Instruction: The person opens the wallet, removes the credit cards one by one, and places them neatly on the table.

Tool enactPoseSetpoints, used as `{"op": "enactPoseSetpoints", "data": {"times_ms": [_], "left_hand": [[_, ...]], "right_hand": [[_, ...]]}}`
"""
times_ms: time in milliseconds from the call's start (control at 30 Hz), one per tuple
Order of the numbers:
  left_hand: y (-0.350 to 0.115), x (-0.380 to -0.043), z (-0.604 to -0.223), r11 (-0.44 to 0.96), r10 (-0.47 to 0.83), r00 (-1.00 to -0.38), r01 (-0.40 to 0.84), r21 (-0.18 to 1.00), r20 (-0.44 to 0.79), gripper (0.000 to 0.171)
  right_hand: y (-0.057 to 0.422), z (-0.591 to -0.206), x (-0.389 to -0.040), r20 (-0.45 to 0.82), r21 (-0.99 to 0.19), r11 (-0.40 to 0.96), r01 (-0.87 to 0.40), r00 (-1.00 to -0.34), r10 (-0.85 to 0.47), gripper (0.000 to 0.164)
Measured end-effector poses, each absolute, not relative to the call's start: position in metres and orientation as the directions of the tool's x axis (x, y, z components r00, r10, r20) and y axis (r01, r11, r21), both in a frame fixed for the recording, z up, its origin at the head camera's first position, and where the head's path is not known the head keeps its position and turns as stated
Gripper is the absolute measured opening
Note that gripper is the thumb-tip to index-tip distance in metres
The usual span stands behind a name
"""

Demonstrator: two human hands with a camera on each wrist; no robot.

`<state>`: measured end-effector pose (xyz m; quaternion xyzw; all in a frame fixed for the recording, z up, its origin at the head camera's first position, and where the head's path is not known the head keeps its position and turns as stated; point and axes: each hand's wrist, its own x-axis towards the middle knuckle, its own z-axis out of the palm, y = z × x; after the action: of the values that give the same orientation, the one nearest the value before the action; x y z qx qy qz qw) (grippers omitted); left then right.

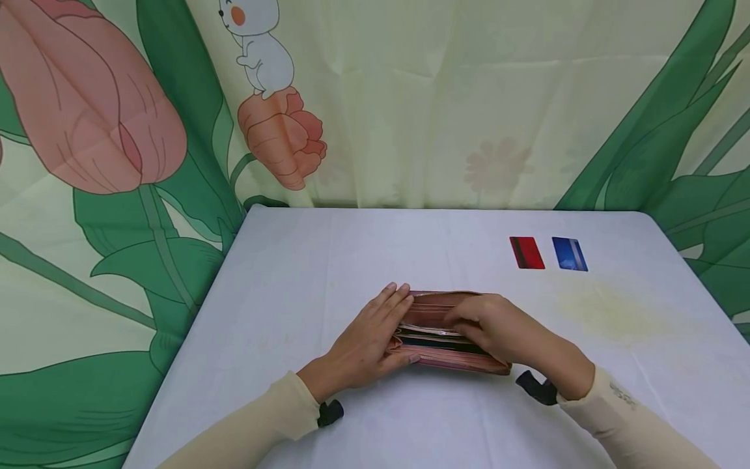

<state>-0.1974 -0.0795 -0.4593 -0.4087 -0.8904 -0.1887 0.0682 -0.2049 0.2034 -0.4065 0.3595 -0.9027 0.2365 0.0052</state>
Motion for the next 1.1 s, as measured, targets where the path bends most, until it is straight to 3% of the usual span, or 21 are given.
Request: {"op": "enactPoseSetpoints", "data": {"times_ms": [600, 967, 1100], "left_hand": [[-0.08, -0.196, -0.459, 0.59, 0.703, -0.654, 0.756, 0.284, 0.279, 0.09], [-0.08, -0.197, -0.458, 0.584, 0.707, -0.646, 0.762, 0.279, 0.287, 0.091], [-0.08, -0.197, -0.459, 0.581, 0.706, -0.646, 0.763, 0.284, 0.291, 0.091]], "right_hand": [[0.193, -0.408, -0.211, 0.009, -0.344, 0.715, -0.608, -0.764, -0.645, 0.016], [0.187, -0.413, -0.212, 0.095, -0.255, 0.708, -0.659, -0.745, -0.66, 0.015], [0.186, -0.416, -0.212, 0.151, -0.235, 0.696, -0.679, -0.733, -0.664, 0.025]]}}
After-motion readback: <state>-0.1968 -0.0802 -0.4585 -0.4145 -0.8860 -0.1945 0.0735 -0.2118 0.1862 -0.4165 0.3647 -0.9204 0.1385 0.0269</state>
